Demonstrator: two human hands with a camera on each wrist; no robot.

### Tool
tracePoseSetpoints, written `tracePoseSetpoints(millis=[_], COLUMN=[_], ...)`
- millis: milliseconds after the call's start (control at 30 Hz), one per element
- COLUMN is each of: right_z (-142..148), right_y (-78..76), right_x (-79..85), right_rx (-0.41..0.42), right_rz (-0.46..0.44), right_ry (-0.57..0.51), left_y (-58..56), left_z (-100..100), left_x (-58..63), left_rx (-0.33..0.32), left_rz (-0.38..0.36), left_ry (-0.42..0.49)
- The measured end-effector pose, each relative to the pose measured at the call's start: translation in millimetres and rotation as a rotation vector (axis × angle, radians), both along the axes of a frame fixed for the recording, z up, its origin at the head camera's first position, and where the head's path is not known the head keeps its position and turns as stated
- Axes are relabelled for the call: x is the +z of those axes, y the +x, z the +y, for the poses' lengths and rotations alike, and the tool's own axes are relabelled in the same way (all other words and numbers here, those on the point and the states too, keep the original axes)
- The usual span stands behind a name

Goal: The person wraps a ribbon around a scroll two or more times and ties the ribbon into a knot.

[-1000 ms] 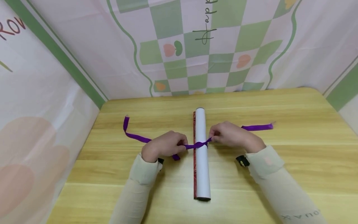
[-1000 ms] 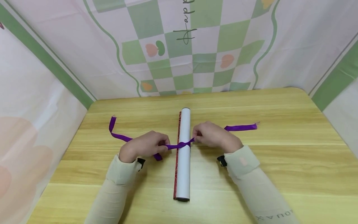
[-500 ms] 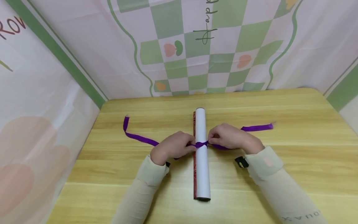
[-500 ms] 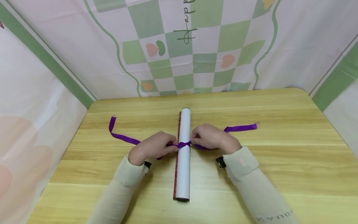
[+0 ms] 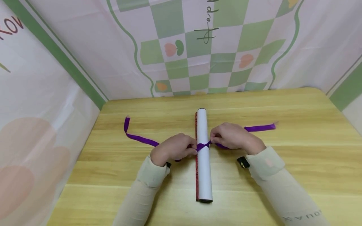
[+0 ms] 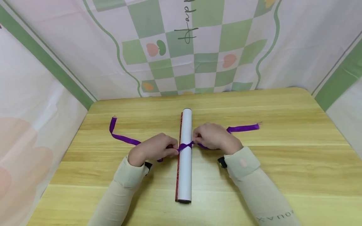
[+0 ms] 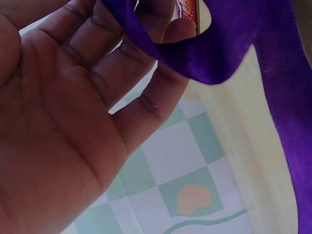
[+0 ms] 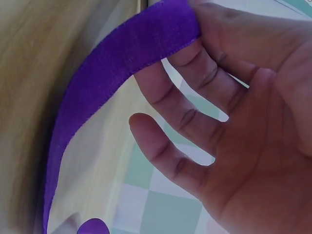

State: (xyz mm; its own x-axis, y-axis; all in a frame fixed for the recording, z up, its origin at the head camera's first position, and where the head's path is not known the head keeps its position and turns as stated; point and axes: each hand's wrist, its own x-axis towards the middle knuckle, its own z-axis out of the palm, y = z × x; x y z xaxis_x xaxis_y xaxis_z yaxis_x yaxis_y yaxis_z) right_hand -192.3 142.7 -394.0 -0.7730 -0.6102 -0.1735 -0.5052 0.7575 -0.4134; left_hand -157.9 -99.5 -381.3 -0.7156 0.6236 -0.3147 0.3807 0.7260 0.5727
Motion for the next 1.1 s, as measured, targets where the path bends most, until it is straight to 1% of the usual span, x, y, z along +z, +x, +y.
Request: tracePoseSetpoints(millis=[133, 233, 367, 600, 733, 833, 933, 1033, 1100], right_z=[2.2, 3.1, 3.1, 2.3, 1.9, 2.2, 2.6, 2.9, 2.9], right_y=[-0.9, -1.5, -1.8, -1.5, -0.7, -0.1, 0.1, 0.0, -0.2], right_x=[0.8, 1.3, 1.0, -0.1, 0.9, 2.0, 2.4, 2.8, 2.5], right_rx=[0.003, 0.003, -0.001, -0.008, -0.016, -0.012, 0.003, 0.014, 0.007], right_rz=[0.023, 0.033, 0.03, 0.029, 0.011, -0.009, -0.037, -0.084, -0.125], right_ry=[0.013, 0.02, 0.026, 0.036, 0.038, 0.023, -0.014, -0.065, -0.086], left_y=[1.4, 2.2, 1.9, 1.4, 0.9, 0.4, 0.4, 0.7, 0.7], left_z=[-0.1, 0.0, 0.3, 0.5, 0.2, -0.4, -1.3, -2.7, -4.2], left_x=[1.5, 2.3, 2.2, 2.0, 1.8, 1.6, 3.3, 6.0, 7.5], left_rx=[-0.021, -0.024, -0.032, -0.063, -0.067, -0.054, -0.025, 0.007, 0.017], left_rz=[-0.003, -0.013, -0.021, -0.012, -0.01, -0.01, -0.024, -0.057, -0.077], left_ry=[0.012, 0.013, 0.01, 0.009, 0.007, 0.011, 0.018, 0.027, 0.031])
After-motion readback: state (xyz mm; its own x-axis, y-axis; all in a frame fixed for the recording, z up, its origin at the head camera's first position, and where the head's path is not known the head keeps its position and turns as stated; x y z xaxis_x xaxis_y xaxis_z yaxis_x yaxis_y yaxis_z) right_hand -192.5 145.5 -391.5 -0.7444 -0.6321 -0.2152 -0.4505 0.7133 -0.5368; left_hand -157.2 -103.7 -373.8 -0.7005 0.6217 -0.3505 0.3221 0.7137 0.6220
